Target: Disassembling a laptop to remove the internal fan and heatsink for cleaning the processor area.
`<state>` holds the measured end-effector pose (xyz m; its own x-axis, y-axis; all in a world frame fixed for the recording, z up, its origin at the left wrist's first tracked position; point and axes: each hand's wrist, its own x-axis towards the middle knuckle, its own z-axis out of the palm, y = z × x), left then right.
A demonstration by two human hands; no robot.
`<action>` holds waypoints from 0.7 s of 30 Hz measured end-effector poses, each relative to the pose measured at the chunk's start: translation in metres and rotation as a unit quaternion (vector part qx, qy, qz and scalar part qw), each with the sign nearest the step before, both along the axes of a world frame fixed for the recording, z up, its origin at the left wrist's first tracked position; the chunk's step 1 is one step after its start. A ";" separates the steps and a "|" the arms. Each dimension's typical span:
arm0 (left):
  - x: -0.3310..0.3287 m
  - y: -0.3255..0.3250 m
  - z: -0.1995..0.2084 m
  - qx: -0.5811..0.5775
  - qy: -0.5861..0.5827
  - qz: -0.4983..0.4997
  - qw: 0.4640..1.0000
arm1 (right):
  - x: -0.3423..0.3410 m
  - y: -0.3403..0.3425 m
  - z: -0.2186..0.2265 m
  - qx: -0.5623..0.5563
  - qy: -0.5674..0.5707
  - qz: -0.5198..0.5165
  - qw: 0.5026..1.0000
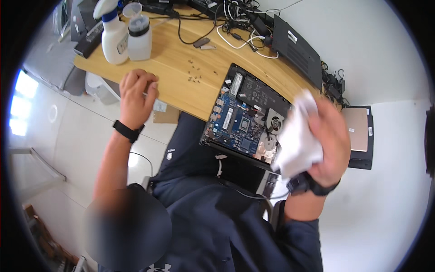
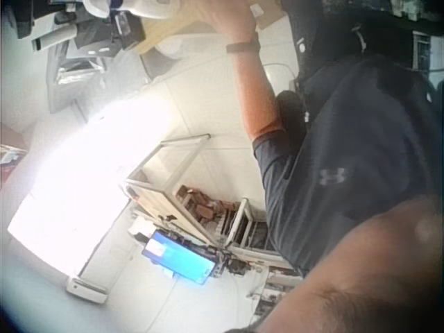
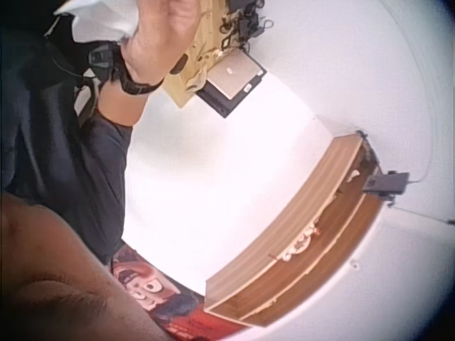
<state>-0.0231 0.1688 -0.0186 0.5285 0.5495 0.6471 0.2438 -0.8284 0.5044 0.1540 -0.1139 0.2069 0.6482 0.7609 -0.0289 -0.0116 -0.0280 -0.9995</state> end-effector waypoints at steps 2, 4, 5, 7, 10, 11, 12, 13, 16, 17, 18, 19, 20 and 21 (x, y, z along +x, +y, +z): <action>-0.002 0.002 0.000 -0.004 0.001 0.003 1.000 | 0.014 -0.049 -0.030 0.024 -0.025 -0.005 0.999; -0.003 0.003 -0.001 -0.038 0.000 -0.004 0.999 | 0.028 -0.069 -0.059 -0.071 -0.168 -0.023 0.983; -0.002 0.002 -0.001 -0.065 -0.001 -0.016 0.998 | 0.031 -0.071 -0.072 -0.107 -0.233 -0.025 0.966; -0.007 -0.006 0.007 -0.091 0.030 -0.009 0.995 | 0.030 -0.064 -0.089 -0.162 -0.318 -0.028 0.934; -0.007 -0.045 0.035 -0.085 0.082 -0.034 0.992 | 0.026 -0.051 -0.104 -0.186 -0.375 -0.014 0.908; -0.006 -0.063 0.046 -0.096 0.095 -0.057 0.989 | 0.027 -0.047 -0.107 -0.187 -0.380 0.004 0.906; -0.011 -0.080 0.053 -0.147 0.107 -0.091 0.979 | 0.028 -0.043 -0.110 -0.188 -0.385 0.023 0.903; -0.015 -0.097 0.057 -0.194 0.106 -0.110 0.969 | 0.030 -0.040 -0.112 -0.196 -0.385 0.045 0.901; -0.017 -0.137 0.046 -0.301 0.097 -0.166 0.934 | 0.038 -0.031 -0.122 -0.191 -0.410 0.103 0.886; -0.021 -0.146 0.039 -0.309 0.122 -0.168 0.928 | 0.039 -0.029 -0.123 -0.198 -0.410 0.116 0.883; -0.017 -0.154 0.036 -0.323 0.114 -0.167 0.924 | 0.042 -0.025 -0.123 -0.199 -0.404 0.122 0.885; -0.012 -0.158 0.030 -0.339 0.105 -0.168 0.920 | 0.043 -0.022 -0.123 -0.200 -0.434 0.129 0.869; -0.008 -0.160 0.023 -0.354 0.096 -0.169 0.915 | 0.045 -0.020 -0.124 -0.201 -0.463 0.137 0.853; -0.007 -0.161 0.016 -0.361 0.099 -0.167 0.912 | 0.046 -0.018 -0.128 -0.202 -0.473 0.139 0.846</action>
